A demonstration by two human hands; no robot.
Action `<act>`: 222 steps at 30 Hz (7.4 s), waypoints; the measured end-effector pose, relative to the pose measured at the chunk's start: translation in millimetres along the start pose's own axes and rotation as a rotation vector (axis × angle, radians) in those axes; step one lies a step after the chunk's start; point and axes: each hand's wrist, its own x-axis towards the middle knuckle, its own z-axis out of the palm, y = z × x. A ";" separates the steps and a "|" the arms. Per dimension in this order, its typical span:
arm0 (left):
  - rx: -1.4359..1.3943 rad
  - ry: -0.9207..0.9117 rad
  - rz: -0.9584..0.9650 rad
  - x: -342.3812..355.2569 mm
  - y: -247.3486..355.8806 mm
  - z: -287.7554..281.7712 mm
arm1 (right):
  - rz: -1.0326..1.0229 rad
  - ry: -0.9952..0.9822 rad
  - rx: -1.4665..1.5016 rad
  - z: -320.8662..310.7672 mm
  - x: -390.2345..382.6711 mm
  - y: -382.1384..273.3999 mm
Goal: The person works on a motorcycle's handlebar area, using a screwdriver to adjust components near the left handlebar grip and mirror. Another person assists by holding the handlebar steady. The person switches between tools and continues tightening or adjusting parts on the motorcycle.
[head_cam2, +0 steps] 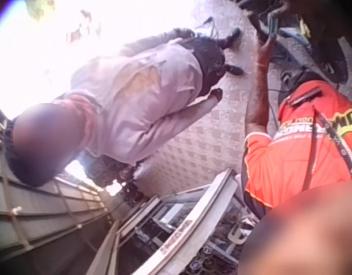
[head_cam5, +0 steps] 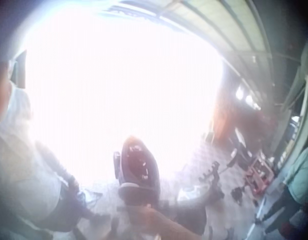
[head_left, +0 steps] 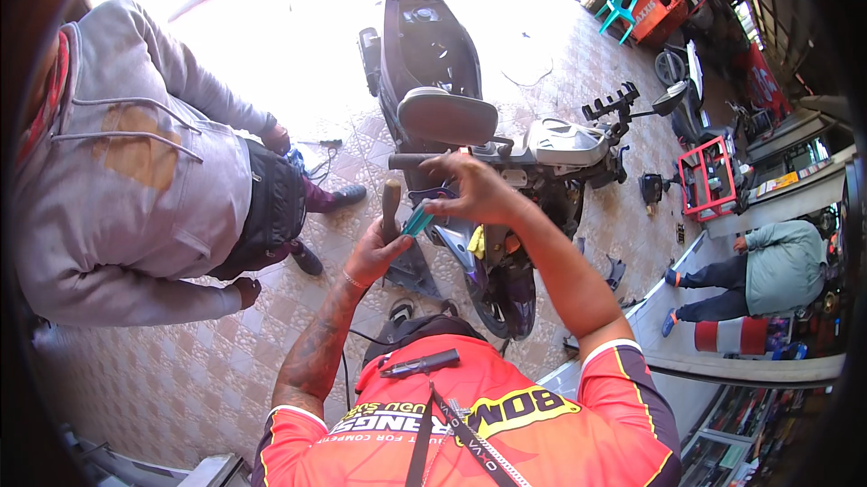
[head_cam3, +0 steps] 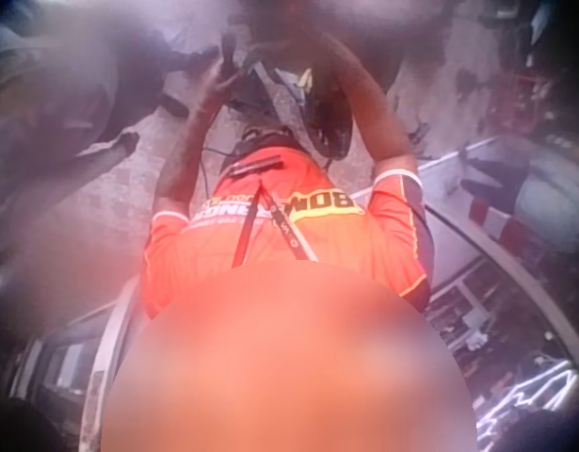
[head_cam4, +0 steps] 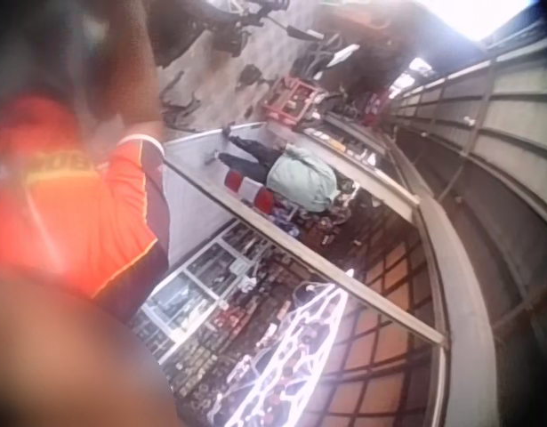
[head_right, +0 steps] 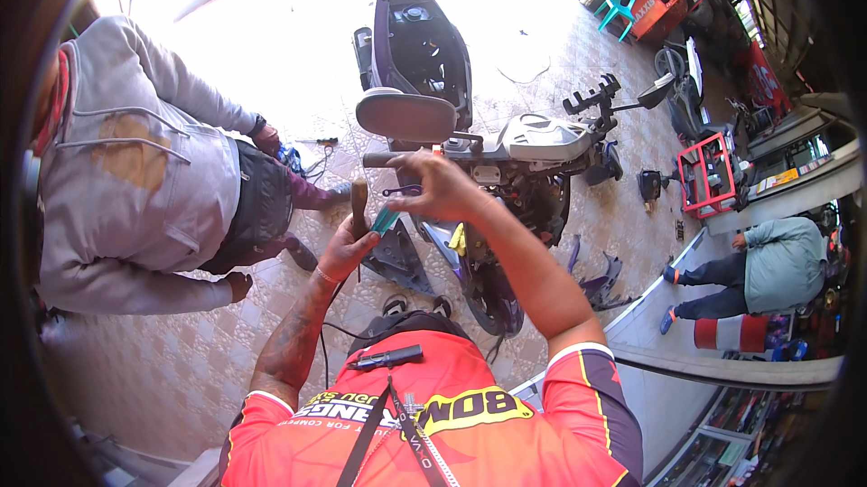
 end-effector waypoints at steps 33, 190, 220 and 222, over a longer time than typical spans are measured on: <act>0.168 0.077 -0.304 -31.3 -50.6 29.8 | 0.554 -0.740 -0.538 -15.0 37.9 61.0; 0.183 0.072 -0.242 -43.7 -47.2 159.8 | 0.464 -0.106 0.620 45.5 -163.4 39.7; 0.156 -0.099 -0.232 30.4 -38.4 45.1 | 0.051 0.473 0.068 -80.3 -34.5 -28.3; 0.127 -0.112 -0.191 24.1 -35.1 34.9 | 0.062 0.483 0.108 -66.0 -35.9 -35.3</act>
